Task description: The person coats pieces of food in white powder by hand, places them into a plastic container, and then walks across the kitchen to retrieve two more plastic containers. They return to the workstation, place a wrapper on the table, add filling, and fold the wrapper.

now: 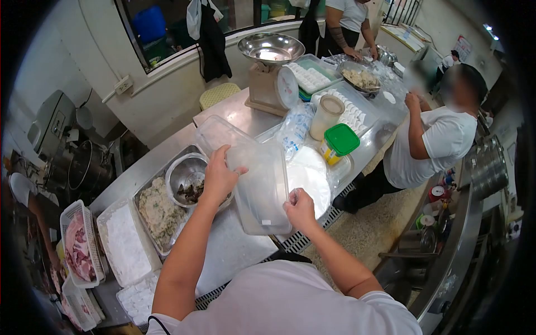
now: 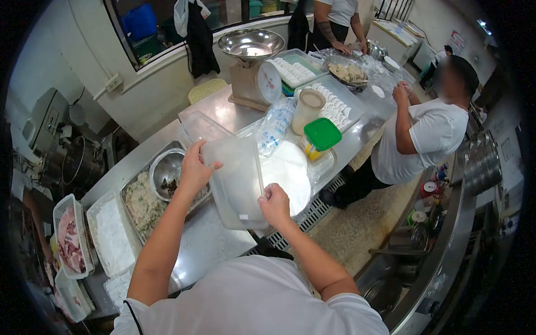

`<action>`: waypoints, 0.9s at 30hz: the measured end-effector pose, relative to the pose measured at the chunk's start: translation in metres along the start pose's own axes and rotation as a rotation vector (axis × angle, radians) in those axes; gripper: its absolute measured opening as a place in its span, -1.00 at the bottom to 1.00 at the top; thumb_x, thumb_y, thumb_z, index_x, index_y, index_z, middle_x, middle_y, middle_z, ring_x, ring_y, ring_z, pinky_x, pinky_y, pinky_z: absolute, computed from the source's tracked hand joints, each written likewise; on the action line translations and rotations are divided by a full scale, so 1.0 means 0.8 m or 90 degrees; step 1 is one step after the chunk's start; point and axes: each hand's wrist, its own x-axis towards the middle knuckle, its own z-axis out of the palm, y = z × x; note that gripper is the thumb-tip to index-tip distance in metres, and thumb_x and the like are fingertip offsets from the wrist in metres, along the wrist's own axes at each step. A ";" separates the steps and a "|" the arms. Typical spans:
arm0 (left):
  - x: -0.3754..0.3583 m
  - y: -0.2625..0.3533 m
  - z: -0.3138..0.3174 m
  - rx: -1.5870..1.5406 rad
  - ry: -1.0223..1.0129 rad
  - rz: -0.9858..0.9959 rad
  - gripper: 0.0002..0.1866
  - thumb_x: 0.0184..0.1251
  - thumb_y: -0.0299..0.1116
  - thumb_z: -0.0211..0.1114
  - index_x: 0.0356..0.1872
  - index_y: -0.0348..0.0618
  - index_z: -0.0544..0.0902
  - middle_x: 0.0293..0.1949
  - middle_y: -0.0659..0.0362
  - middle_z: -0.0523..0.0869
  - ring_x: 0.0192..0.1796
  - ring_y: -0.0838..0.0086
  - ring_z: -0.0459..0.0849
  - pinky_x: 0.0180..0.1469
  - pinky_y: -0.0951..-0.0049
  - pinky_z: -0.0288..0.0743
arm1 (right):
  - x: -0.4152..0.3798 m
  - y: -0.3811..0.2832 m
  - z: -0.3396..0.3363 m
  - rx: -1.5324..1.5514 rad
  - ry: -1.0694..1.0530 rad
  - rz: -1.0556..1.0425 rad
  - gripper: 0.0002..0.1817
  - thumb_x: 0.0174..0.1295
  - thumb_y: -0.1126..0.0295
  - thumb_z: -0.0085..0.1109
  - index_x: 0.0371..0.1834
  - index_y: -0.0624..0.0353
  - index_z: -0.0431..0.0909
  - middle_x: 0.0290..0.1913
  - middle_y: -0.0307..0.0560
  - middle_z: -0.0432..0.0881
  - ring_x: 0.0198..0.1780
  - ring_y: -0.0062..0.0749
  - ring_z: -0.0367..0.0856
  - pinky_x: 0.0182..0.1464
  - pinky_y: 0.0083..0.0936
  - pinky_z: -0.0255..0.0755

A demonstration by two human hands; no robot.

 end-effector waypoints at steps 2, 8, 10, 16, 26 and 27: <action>0.006 0.000 0.001 0.031 -0.007 0.030 -0.12 -0.06 -0.27 0.80 0.33 -0.29 0.54 0.22 -0.09 0.67 0.18 0.02 0.67 0.25 0.15 0.56 | 0.003 0.000 0.001 -0.005 0.007 -0.003 -0.80 0.07 0.48 0.34 -0.27 0.28 0.54 -0.37 0.06 0.60 -0.30 -0.02 0.63 -0.15 -0.17 0.54; 0.008 -0.003 0.009 0.057 -0.008 0.013 -0.14 -0.09 -0.23 0.83 0.19 -0.38 0.51 0.12 -0.18 0.66 0.19 -0.07 0.66 0.24 0.10 0.55 | 0.010 0.016 0.011 0.015 0.012 0.009 -0.77 0.05 0.48 0.36 -0.24 0.28 0.57 -0.35 0.07 0.62 -0.28 -0.02 0.65 -0.13 -0.18 0.56; 0.008 -0.001 0.008 0.061 -0.006 -0.003 -0.19 -0.10 -0.22 0.84 0.10 -0.37 0.51 0.04 -0.19 0.69 0.14 -0.09 0.68 0.19 0.07 0.57 | 0.013 0.020 0.011 0.018 0.012 0.011 -0.76 0.05 0.47 0.37 -0.22 0.28 0.59 -0.35 0.06 0.64 -0.27 -0.03 0.67 -0.12 -0.19 0.57; 0.012 0.006 0.006 0.084 -0.032 -0.063 -0.20 -0.11 -0.20 0.85 0.04 -0.39 0.51 -0.06 -0.27 0.75 0.06 -0.24 0.74 0.10 -0.02 0.60 | 0.024 0.019 0.005 0.016 -0.007 0.039 -0.74 0.04 0.46 0.38 -0.20 0.28 0.60 -0.35 0.05 0.66 -0.27 -0.06 0.69 -0.10 -0.21 0.59; 0.011 0.011 0.012 0.095 -0.029 -0.105 -0.26 -0.10 -0.19 0.84 -0.04 -0.38 0.53 -0.10 -0.26 0.78 0.03 -0.21 0.77 0.08 0.00 0.62 | 0.035 0.040 0.020 0.064 -0.025 0.093 -0.68 0.10 0.46 0.35 -0.05 0.30 0.68 -0.33 -0.02 0.72 -0.27 -0.20 0.71 -0.10 -0.29 0.61; 0.010 0.012 0.011 0.090 -0.030 -0.115 -0.27 -0.09 -0.20 0.84 -0.04 -0.37 0.54 -0.11 -0.25 0.78 0.02 -0.21 0.78 0.08 0.00 0.62 | 0.034 0.040 0.020 0.065 -0.023 0.093 -0.68 0.10 0.48 0.36 -0.05 0.30 0.68 -0.34 -0.06 0.71 -0.29 -0.29 0.69 -0.14 -0.34 0.61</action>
